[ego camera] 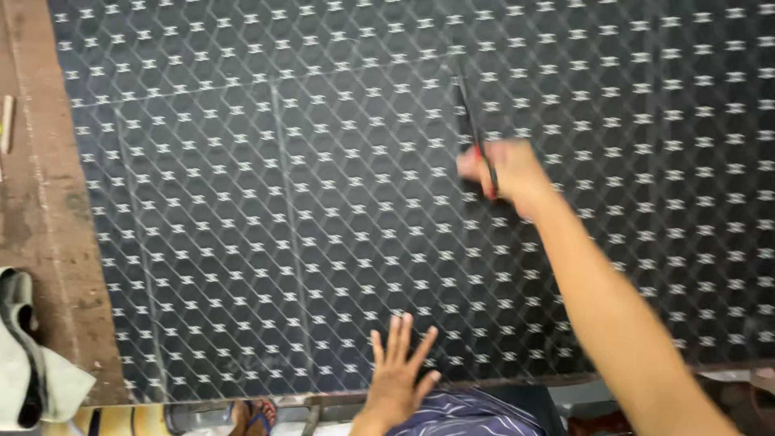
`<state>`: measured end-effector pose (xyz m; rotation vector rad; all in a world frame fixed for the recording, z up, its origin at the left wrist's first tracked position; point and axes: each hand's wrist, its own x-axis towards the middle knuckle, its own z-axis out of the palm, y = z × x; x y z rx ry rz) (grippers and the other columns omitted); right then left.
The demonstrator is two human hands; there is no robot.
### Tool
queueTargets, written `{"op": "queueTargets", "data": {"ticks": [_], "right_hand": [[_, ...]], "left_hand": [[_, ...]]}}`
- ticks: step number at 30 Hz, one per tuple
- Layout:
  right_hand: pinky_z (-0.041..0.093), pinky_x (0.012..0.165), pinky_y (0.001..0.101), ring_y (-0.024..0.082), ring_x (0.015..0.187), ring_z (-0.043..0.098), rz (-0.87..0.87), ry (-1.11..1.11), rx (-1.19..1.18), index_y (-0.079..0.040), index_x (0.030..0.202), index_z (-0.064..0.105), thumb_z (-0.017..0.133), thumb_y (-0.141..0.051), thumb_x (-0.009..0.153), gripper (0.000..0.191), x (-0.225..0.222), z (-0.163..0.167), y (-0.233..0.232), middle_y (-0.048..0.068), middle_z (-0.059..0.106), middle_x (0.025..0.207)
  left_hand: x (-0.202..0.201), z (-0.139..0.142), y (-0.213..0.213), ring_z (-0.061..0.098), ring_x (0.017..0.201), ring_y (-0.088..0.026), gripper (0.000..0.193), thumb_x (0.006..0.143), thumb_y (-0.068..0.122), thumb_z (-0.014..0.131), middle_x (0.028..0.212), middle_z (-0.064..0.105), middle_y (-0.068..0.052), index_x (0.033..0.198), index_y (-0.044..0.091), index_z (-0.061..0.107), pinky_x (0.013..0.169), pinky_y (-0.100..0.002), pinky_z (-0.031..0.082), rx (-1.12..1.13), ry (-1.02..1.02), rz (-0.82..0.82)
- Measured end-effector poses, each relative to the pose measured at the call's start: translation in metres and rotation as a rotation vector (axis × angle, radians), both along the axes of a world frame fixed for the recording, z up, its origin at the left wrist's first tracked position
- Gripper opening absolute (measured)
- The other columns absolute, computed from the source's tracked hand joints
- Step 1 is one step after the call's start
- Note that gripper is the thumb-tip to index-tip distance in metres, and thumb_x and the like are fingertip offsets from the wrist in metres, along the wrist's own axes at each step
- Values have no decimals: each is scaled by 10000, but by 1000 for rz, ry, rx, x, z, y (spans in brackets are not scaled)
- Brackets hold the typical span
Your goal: The person cuts a large piece of black patterned fabric using shears on a wooden workbench. They then place a newspaper template on a cut piece of the fabric and trace its outline with a white marker.
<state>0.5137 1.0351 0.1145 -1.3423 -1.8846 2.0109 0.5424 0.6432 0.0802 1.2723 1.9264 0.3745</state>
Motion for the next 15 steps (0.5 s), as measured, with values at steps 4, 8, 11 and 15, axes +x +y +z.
{"op": "queueTargets", "data": {"ticks": [4, 8, 11, 15], "right_hand": [[378, 516, 212, 28, 606, 506, -21, -85, 48, -20, 968, 756, 860, -196, 783, 276, 205, -6, -62, -67, 635, 741], [346, 469, 256, 86, 506, 481, -126, -355, -96, -32, 1015, 784, 833, -189, 810, 263, 430, -20, -116, -1, 612, 651], [375, 471, 256, 86, 512, 495, -196, -396, -223, -31, 1067, 780, 853, -153, 765, 334, 577, -26, -146, 0, 649, 674], [392, 457, 274, 112, 508, 529, -176, -550, -244, -32, 1098, 779, 855, -154, 783, 345, 693, -39, -166, 41, 653, 661]], "left_hand": [[51, 16, 15, -7, 1508, -483, 752, 933, 373, 672, 1623, 70, -308, 1569, 169, 325, 1141, -685, 16, 114, 156, 144], [136, 23, 58, 103, 1510, -524, 746, 936, 299, 685, 1616, 130, -363, 1547, 45, 339, 1182, -664, 106, 246, 235, 331], [210, 19, 106, 226, 1520, -482, 756, 895, 283, 716, 1611, 225, -290, 1519, 35, 369, 1218, -646, 180, 375, 251, 296], [313, 1, 183, 151, 1564, -470, 824, 924, 344, 721, 1682, 178, -257, 1598, 79, 330, 1235, -665, 119, 446, 216, 149]]}}
